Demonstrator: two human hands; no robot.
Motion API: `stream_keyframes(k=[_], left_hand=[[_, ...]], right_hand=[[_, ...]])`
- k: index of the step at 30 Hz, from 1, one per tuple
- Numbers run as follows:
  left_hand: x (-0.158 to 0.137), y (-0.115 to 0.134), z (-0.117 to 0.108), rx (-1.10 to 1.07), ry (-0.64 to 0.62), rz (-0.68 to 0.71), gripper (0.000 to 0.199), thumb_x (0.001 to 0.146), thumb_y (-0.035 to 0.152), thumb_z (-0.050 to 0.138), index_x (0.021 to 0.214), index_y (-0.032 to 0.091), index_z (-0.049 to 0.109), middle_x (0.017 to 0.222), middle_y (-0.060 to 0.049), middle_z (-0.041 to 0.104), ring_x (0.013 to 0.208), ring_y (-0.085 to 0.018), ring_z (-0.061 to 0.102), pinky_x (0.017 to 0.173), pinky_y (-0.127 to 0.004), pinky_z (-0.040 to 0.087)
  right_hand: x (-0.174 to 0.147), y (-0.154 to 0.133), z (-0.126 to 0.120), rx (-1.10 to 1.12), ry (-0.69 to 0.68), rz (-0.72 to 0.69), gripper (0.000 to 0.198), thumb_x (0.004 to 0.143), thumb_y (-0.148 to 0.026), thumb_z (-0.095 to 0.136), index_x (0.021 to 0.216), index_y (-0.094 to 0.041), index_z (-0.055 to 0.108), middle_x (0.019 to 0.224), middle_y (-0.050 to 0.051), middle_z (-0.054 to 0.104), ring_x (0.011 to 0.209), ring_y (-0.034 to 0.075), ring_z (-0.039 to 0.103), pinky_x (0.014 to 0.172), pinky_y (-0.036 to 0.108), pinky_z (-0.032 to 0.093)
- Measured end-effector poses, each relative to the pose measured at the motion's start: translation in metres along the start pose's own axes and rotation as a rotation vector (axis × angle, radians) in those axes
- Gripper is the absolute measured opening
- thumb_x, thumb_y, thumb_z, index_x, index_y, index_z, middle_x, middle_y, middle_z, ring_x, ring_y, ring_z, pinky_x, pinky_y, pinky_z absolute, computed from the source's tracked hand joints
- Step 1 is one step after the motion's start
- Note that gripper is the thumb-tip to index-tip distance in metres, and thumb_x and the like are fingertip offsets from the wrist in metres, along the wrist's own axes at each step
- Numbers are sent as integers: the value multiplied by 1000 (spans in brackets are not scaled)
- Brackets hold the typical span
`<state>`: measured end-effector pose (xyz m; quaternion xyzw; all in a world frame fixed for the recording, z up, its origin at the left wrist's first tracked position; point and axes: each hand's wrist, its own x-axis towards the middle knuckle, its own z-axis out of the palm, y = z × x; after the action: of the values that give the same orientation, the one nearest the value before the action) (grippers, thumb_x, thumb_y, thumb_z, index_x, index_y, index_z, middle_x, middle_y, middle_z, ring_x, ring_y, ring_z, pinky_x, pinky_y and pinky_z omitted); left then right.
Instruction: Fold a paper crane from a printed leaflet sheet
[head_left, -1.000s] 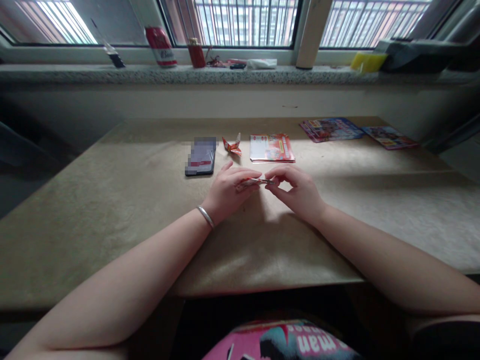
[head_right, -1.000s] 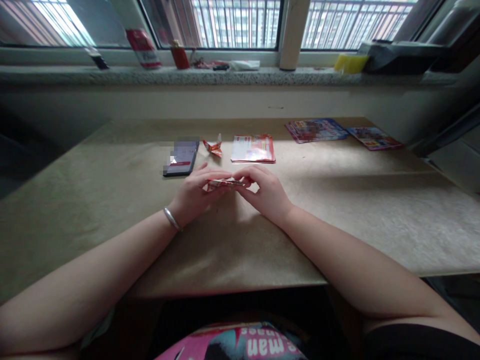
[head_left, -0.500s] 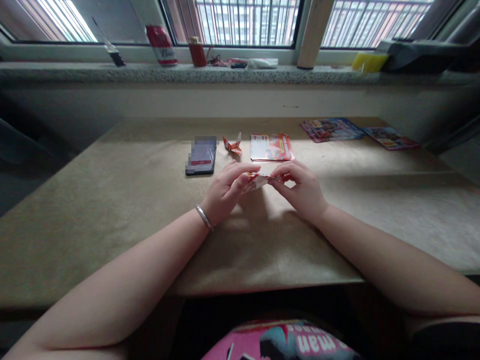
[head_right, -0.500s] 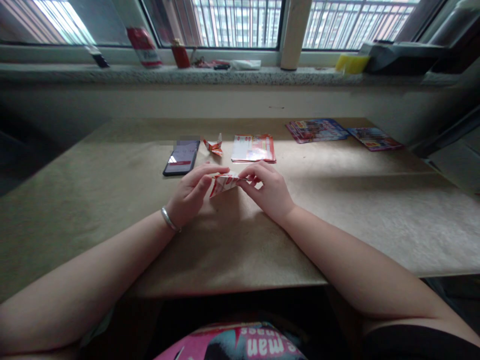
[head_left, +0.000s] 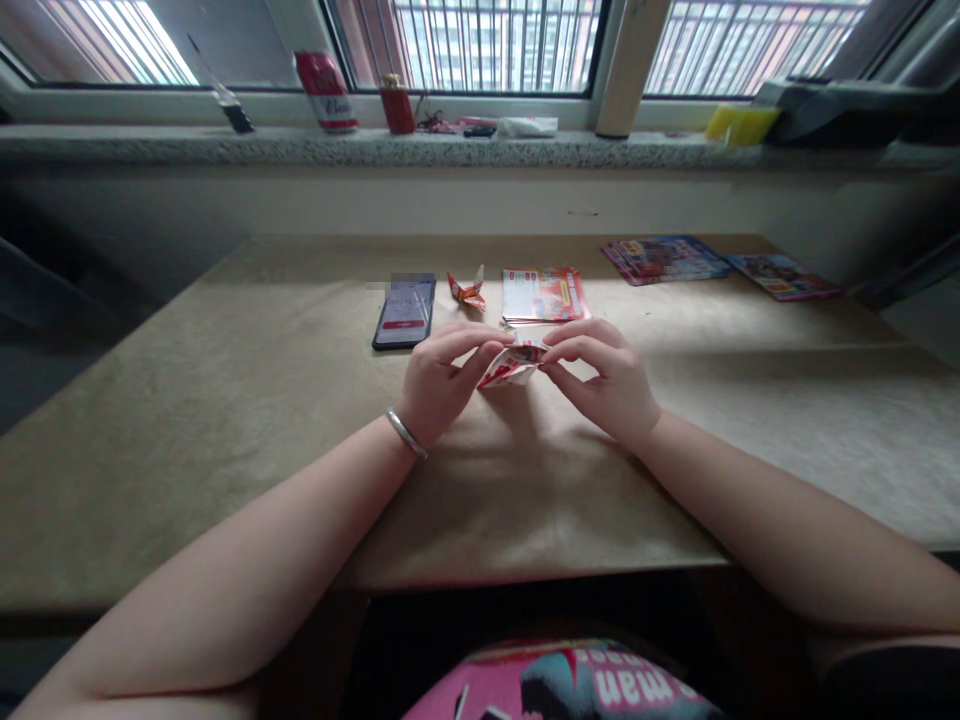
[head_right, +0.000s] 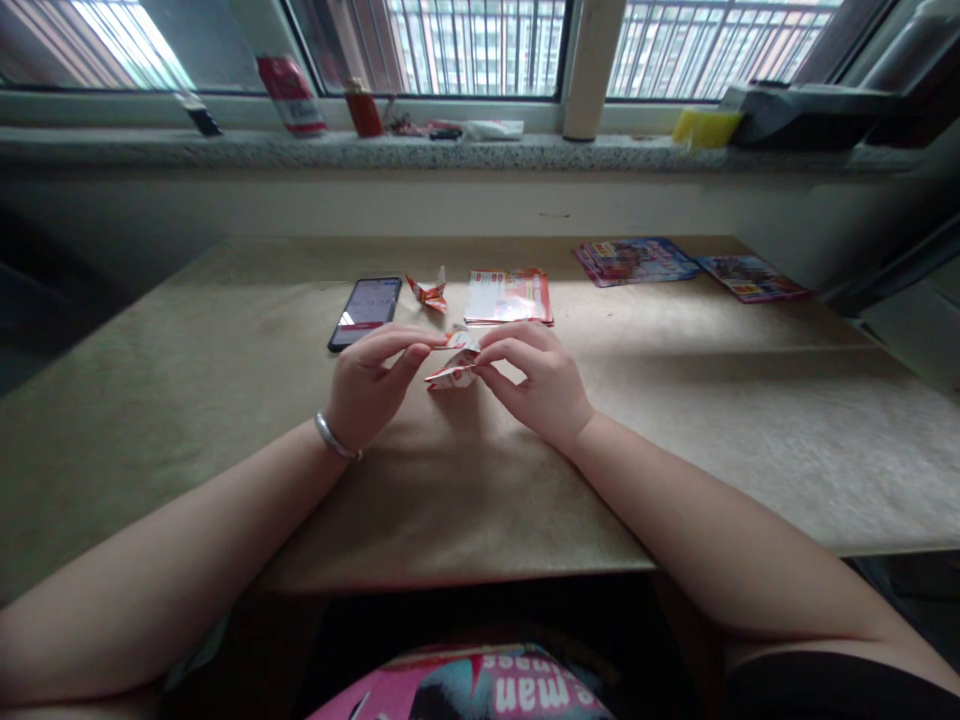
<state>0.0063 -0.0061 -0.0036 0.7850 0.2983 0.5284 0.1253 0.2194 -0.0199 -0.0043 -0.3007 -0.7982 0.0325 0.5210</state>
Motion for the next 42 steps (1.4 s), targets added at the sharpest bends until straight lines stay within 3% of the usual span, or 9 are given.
stream_keyframes(k=[9,13,16,23,33,38,42], left_hand=[[2,14,1,-49,10,102,11,88,22,65,96,23,74,95,-1,75,88,-12,68,83,-27,52],[1,12,1,-58,-29,84,17,91,29,62,102,22,72,100,-4,74,94,-15,68,87,-30,53],[0,12,2,-60,-56,69,27,83,35,71,106,20,71,102,-6,73,96,-16,67,88,-31,53],[1,14,8,-43,11,62,12,83,21,71,95,19,72,94,-5,74,89,-14,68,84,-28,55],[0,9,7,-122,10,59,10,85,24,70,94,22,72,93,-4,73,89,-14,69,83,-31,56],[3,11,3,7,38,107,8,84,29,70,89,22,71,90,-2,74,85,-14,68,82,-31,54],[6,10,-4,143,39,163,9,84,33,71,82,24,69,85,1,74,84,-15,68,90,-36,50]], right_hand=[[1,-5,-2,-71,25,-8,11,83,-14,63,79,-23,58,87,2,68,81,16,65,72,33,55],[1,-4,-5,-129,32,-33,12,84,-13,63,80,-23,58,86,2,67,80,16,64,70,32,55],[1,-3,-5,-156,26,-60,12,83,-13,63,81,-23,57,86,2,67,82,16,64,73,33,55],[0,-2,-3,-143,32,-75,13,83,-13,64,81,-23,57,86,2,67,82,16,64,74,32,55],[3,1,-3,-152,54,-35,12,83,-23,70,93,-26,64,90,2,72,89,20,65,81,38,53],[5,4,-7,-90,1,-28,10,84,-22,68,92,-28,69,93,0,76,91,19,67,89,41,51],[5,4,-10,-83,-14,-69,11,84,-23,69,91,-30,71,92,-2,76,90,19,67,88,42,51]])
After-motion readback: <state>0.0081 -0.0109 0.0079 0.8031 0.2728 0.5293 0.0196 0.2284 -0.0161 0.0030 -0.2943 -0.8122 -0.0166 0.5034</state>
